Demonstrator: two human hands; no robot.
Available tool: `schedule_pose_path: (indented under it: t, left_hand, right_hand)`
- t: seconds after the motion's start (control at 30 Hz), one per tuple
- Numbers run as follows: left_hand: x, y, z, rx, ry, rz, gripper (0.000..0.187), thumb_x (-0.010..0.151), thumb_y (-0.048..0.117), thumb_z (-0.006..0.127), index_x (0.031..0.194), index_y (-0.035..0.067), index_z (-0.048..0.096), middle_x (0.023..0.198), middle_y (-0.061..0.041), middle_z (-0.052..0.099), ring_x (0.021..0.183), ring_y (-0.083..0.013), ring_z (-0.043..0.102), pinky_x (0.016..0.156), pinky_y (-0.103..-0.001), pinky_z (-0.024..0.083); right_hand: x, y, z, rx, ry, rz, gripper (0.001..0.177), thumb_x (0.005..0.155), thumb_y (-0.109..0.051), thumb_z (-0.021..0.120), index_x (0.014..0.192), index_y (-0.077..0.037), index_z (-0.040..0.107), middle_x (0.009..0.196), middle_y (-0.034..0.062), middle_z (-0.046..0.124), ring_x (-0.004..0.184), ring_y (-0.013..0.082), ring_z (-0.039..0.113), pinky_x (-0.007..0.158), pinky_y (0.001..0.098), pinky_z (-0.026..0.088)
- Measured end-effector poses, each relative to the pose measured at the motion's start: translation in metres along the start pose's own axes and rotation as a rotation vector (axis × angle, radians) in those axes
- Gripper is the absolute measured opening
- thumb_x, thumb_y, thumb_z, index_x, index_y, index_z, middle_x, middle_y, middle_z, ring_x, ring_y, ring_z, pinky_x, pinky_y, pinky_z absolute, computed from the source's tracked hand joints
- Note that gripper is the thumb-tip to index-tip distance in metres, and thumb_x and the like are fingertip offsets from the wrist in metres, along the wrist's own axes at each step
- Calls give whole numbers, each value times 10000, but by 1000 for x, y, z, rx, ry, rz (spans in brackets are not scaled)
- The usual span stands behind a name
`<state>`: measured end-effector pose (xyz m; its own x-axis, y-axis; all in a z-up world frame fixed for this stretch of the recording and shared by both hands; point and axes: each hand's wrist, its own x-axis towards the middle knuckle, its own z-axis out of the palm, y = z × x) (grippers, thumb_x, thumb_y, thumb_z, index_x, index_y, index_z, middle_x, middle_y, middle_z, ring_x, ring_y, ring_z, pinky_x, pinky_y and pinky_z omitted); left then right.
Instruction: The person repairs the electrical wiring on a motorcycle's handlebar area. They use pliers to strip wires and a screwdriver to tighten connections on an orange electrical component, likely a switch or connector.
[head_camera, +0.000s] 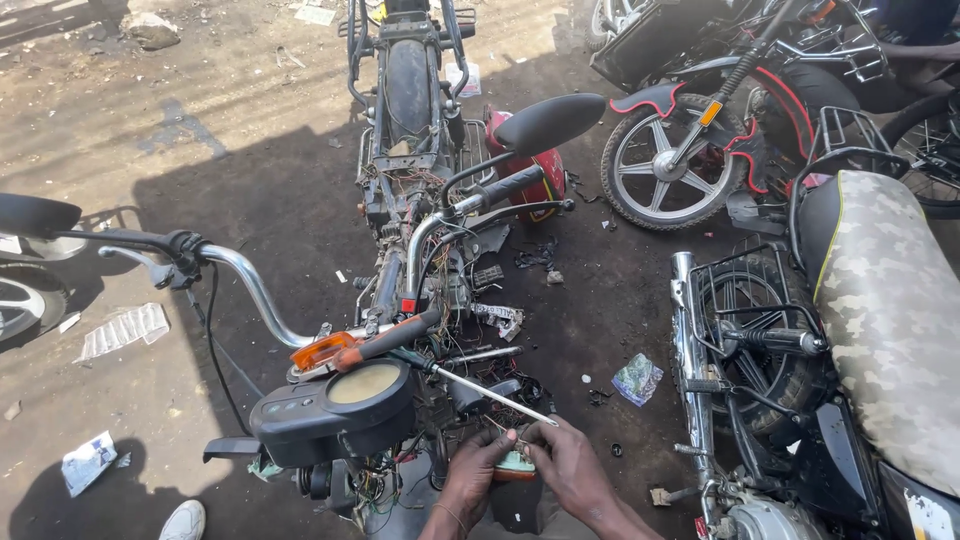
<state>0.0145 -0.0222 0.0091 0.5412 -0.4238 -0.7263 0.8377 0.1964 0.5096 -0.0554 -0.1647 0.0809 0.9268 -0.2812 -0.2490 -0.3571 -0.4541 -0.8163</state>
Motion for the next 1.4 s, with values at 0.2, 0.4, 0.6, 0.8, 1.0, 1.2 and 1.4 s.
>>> schedule_pose_path:
  t: [0.2, 0.4, 0.6, 0.8, 1.0, 1.2, 1.4]
  left_hand:
    - [1, -2, -6, 72, 78, -39, 239, 791, 217, 879, 944, 64, 776, 852, -71, 750, 754, -182, 664, 669, -321, 541]
    - [3, -5, -9, 93, 63, -36, 262, 867, 192, 815, 1057, 13, 795, 970, -117, 788, 861, -204, 676, 709, -340, 536]
    - [31, -36, -28, 124, 53, 111, 242, 904, 173, 830, 756, 131, 643, 742, -9, 597, 686, -126, 532, 577, -310, 507]
    - [-16, -2, 0, 192, 162, 22, 185, 879, 210, 804, 972, 53, 778, 897, -119, 796, 734, -197, 711, 673, -302, 567]
    - [-26, 5, 6, 354, 275, -8, 603, 798, 413, 805, 1268, 41, 738, 1261, -82, 754, 1138, -169, 680, 899, -290, 534]
    - [-24, 3, 11, 221, 245, 11, 312, 819, 253, 832, 1010, 15, 772, 1024, -123, 778, 951, -227, 707, 733, -389, 619]
    - [-24, 2, 14, 101, 205, 36, 138, 884, 144, 797, 976, 42, 786, 883, -96, 752, 793, -202, 683, 693, -347, 600]
  right_hand:
    - [10, 4, 3, -300, -37, -247, 161, 955, -235, 587, 836, -133, 623, 636, 51, 630, 587, 212, 544, 579, 410, 433]
    - [22, 9, 17, -322, -100, -17, 267, 982, -297, 444, 777, -126, 445, 714, 64, 537, 676, 237, 454, 659, 448, 371]
    - [34, 19, 23, -322, -178, 205, 343, 953, -359, 390, 739, -101, 463, 749, 112, 596, 719, 258, 519, 663, 449, 366]
    - [23, 12, 7, 409, -126, 570, 292, 1062, -200, 545, 826, -57, 639, 642, 56, 592, 457, 144, 463, 414, 266, 326]
    - [18, 30, 6, 39, -144, 117, 318, 842, -383, 704, 1067, -159, 722, 973, -20, 708, 911, 109, 655, 797, 290, 505]
    - [16, 10, 7, 74, -75, 1, 208, 930, -233, 608, 768, -122, 678, 738, -15, 601, 718, 128, 527, 660, 319, 416]
    - [27, -2, 16, -228, -110, 170, 341, 952, -362, 411, 745, -123, 537, 711, 118, 637, 703, 311, 563, 680, 470, 412]
